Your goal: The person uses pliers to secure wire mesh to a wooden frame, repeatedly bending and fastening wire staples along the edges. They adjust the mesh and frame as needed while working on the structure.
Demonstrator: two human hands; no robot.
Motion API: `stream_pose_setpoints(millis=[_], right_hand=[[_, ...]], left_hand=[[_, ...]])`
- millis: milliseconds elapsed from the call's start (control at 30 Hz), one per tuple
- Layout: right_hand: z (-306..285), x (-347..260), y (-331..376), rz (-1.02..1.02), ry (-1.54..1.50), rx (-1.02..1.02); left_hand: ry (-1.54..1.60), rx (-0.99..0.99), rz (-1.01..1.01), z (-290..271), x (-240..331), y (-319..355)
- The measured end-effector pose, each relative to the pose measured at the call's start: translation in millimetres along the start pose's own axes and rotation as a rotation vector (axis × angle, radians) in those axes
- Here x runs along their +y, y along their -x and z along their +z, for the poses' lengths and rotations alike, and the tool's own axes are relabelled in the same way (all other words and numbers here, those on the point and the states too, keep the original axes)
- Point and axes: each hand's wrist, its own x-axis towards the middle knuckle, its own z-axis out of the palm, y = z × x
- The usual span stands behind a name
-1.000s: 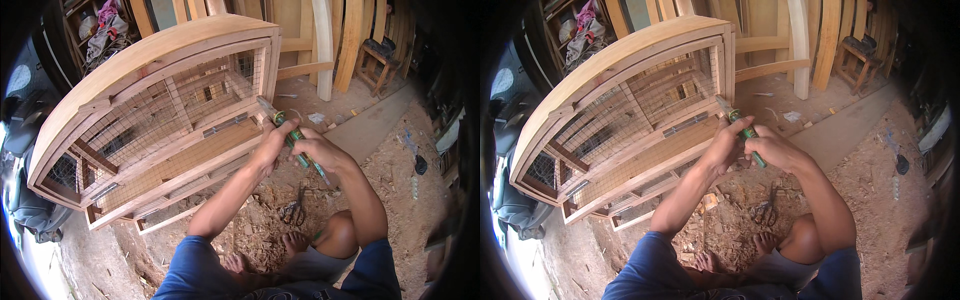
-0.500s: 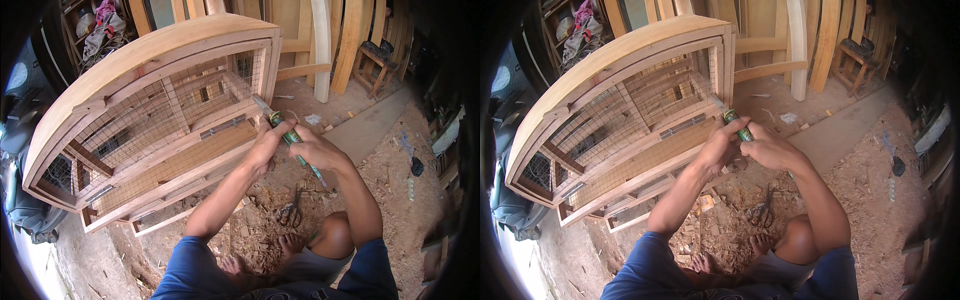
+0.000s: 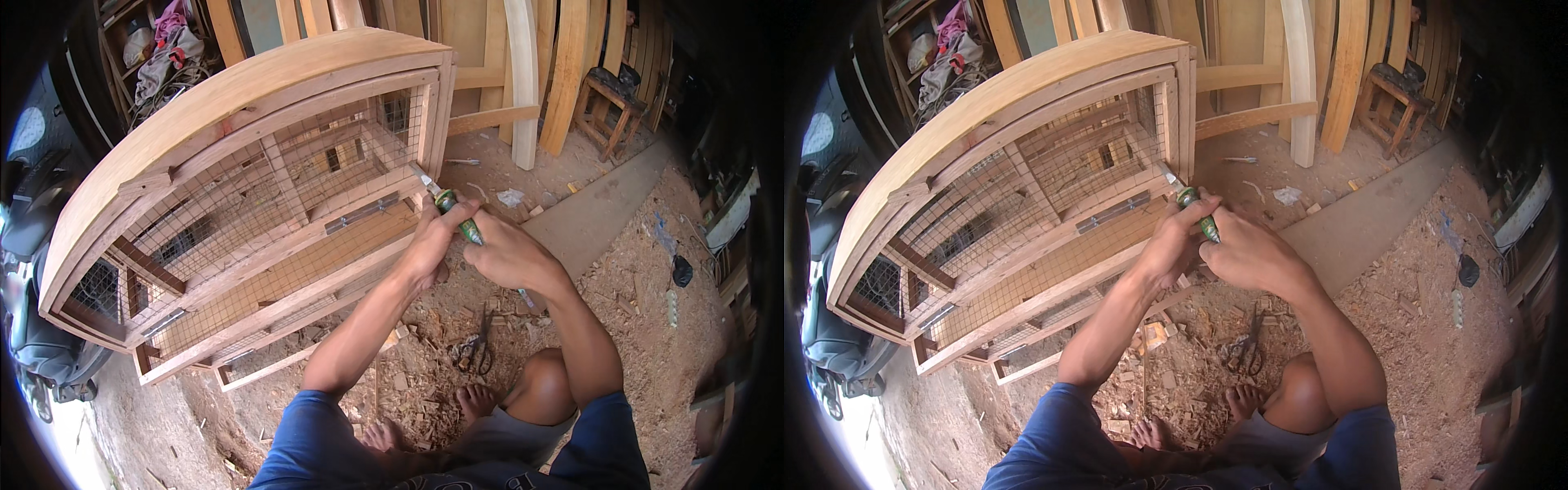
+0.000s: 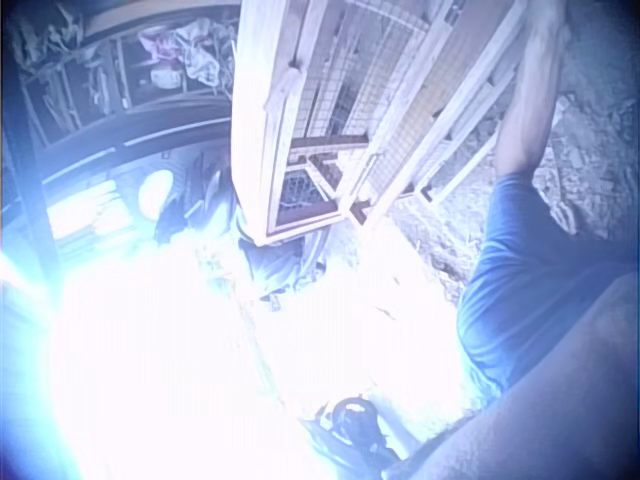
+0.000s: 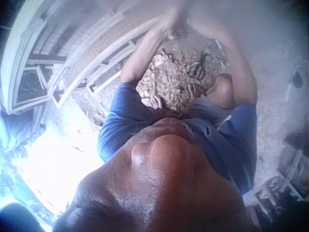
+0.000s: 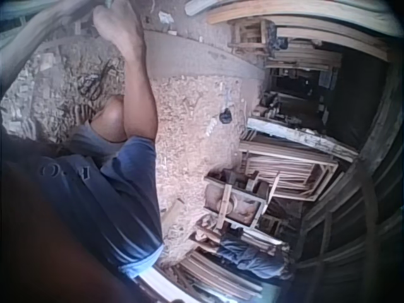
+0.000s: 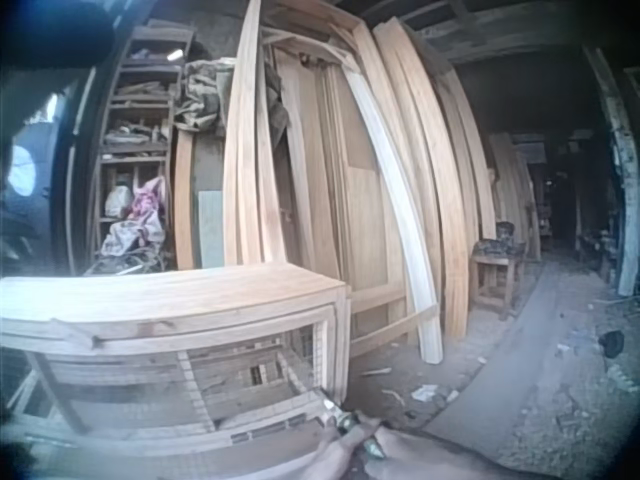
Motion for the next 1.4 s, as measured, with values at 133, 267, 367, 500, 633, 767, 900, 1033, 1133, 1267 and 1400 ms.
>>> stream_pose_setpoints(millis=[133,267,367,500,633,767,900,1033,1133,1267,1400], right_hand=[[-1,-4,-1,-0.004,0.0,-0.001],[-1,-6,-5,-0.052,-0.022,0.032],[1,-7,-7,-0.024,-0.052,0.034],[4,-8,-5,-0.052,-0.031,0.03],[4,-7,-4,-0.052,-0.054,-0.021],[7,-1,-8,-0.019,-0.099,-0.086],[10,9,-11,-0.044,-0.215,-0.05],[11,21,-19,-0.13,-0.401,-0.071],[12,27,-25,-0.144,-0.544,-0.131],[14,33,-25,-0.06,-0.907,-0.287],[18,31,-21,0.044,-1.077,-0.347]], left_hand=[[-0.018,-0.007,-0.05,-2,5,-1],[0.022,0.038,-0.048,1,7,-1],[0.038,0.026,-0.072,2,13,1],[0.061,0.058,-0.052,2,14,8],[0.118,0.082,-0.08,0,15,6],[0.058,0.097,0.007,-2,15,9],[0.049,0.105,0.016,-1,15,12],[0.03,0.097,0.065,2,13,10],[0.008,0.088,0.068,3,12,10],[0.012,0.072,0.081,2,11,11],[0.034,0.065,0.059,-2,11,10]])
